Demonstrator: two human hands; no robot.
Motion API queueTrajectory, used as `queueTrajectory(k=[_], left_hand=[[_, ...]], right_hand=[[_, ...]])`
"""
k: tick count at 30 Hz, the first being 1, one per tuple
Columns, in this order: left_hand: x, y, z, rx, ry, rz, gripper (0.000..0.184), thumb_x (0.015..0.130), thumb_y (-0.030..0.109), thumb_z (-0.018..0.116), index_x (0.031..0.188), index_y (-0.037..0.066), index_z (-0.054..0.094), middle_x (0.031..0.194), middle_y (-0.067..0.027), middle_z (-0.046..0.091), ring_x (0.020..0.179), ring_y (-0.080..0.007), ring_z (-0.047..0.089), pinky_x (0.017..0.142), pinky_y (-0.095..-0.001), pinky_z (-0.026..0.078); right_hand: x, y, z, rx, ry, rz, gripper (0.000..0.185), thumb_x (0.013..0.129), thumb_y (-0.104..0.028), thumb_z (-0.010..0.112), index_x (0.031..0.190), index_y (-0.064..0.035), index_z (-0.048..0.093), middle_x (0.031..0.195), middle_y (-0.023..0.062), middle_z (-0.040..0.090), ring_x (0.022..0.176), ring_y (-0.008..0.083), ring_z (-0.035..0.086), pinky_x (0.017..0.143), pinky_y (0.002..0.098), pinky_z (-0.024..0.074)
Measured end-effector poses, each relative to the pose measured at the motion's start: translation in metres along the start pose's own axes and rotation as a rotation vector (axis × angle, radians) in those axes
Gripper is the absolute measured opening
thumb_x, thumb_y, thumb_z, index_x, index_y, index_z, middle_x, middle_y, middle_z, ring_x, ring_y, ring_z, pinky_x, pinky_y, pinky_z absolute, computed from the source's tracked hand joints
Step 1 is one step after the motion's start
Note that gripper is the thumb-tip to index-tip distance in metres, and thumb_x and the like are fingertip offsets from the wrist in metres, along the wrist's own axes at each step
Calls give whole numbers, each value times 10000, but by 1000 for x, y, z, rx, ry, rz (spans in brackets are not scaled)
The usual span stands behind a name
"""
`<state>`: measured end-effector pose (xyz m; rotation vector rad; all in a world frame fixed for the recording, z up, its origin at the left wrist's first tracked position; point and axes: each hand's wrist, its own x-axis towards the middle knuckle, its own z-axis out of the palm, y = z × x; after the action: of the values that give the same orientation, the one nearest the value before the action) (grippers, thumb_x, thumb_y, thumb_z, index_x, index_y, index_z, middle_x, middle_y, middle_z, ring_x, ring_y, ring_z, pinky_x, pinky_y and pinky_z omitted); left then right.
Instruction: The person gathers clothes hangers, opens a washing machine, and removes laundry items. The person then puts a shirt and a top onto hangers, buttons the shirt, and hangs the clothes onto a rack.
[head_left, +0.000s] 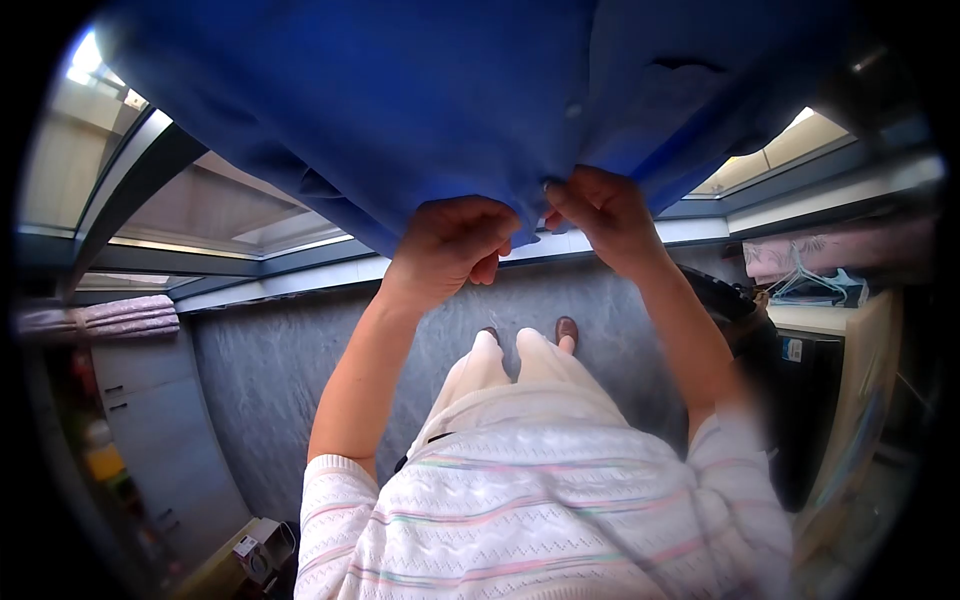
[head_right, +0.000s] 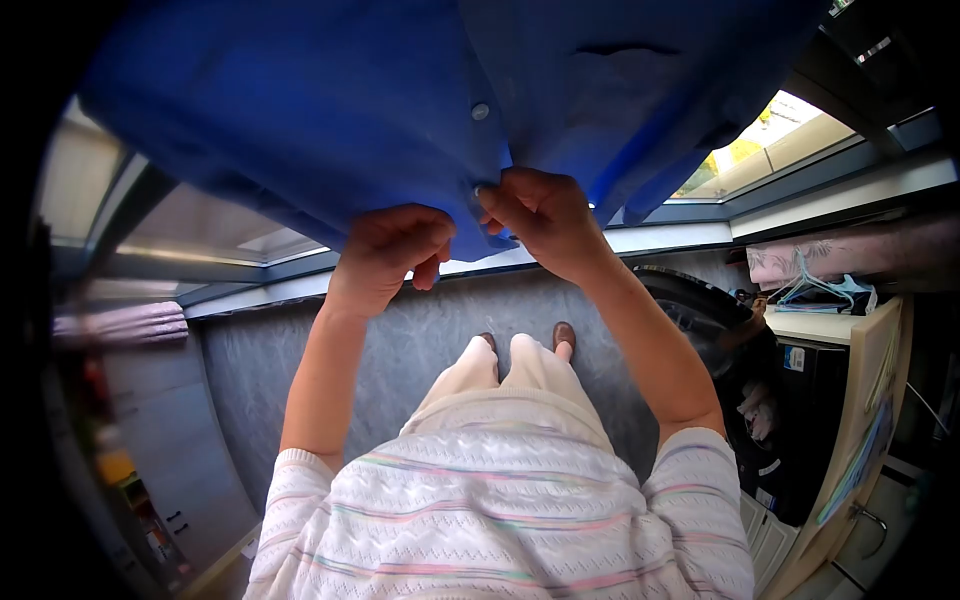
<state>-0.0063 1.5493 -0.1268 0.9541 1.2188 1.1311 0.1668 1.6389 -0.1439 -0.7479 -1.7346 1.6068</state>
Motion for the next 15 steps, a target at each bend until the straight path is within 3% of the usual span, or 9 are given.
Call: queueTrajectory(k=[6,15], left_hand=[[3,-31,-2,-49,44,43,126,825,42,539,931,-10,585,646,-36,540,470,-76,470,415,-202,372],[12,-29,27,-45,228,354,170,806,-30,555,973,-5,574,667,-47,552,506,-72,486,439,-190,390]], right_hand=[[0,14,-7,97,-38,-28,134,851,-148,592,862,-16,613,724,24,614,674,77,559,621,224,457],[-1,21,-8,9,4,-128,100,816,-91,624,893,-28,622,774,17,630,734,80,576,692,219,464]])
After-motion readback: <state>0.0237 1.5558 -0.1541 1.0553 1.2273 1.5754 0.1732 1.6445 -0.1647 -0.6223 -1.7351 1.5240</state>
